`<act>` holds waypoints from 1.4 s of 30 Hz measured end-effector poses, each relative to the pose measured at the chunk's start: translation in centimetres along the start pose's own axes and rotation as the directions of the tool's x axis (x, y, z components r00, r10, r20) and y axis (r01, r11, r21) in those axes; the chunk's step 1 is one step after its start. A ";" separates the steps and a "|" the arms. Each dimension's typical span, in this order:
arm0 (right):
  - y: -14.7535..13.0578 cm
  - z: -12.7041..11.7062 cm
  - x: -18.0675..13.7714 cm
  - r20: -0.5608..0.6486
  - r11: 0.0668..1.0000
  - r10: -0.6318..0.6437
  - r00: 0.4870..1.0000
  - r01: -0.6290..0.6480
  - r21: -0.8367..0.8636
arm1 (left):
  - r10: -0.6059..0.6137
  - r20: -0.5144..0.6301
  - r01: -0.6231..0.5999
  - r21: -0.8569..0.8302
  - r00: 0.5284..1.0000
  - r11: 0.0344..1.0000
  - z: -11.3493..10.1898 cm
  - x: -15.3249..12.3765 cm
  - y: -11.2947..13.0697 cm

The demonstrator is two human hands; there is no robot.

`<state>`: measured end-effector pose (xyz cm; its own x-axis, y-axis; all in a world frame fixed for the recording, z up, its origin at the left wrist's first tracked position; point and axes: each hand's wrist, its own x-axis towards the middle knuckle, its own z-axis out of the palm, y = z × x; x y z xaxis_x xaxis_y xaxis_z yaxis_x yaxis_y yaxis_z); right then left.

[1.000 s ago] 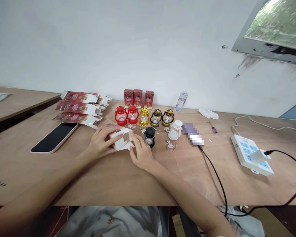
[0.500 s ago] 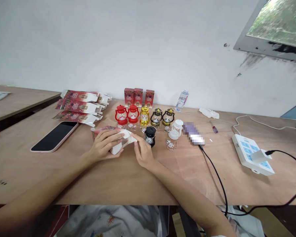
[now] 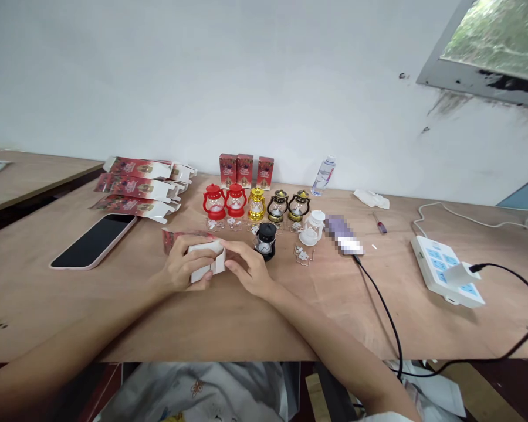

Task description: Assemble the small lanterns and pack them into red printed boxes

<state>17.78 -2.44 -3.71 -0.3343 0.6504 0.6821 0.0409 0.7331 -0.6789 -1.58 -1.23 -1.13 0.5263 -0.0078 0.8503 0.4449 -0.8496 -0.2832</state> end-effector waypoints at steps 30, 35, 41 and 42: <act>-1.2 -0.1 0.6 0.096 0.843 0.300 0.949 -0.311 0.439 | 0.048 0.036 -0.042 -0.148 0.998 0.988 0.4 0.1 -0.2; -1.2 0.0 0.6 0.077 0.852 0.328 0.941 -0.330 0.406 | 0.052 0.080 -0.038 -0.161 0.995 0.986 0.3 0.0 -0.3; -1.0 0.0 0.7 0.074 0.859 0.332 0.940 -0.334 0.388 | 0.076 0.096 -0.061 -0.154 0.992 0.986 0.2 0.1 -0.3; -1.0 0.0 0.8 0.073 0.862 0.333 0.940 -0.334 0.382 | 0.075 0.096 -0.060 -0.153 0.993 0.986 0.1 0.1 -0.3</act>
<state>17.50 -2.68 -2.51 -0.3691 0.8409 0.3957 -0.2122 0.3382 -0.9168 -1.58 -0.86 -1.01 0.6252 -0.0213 0.7802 0.2961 -0.9184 -0.2623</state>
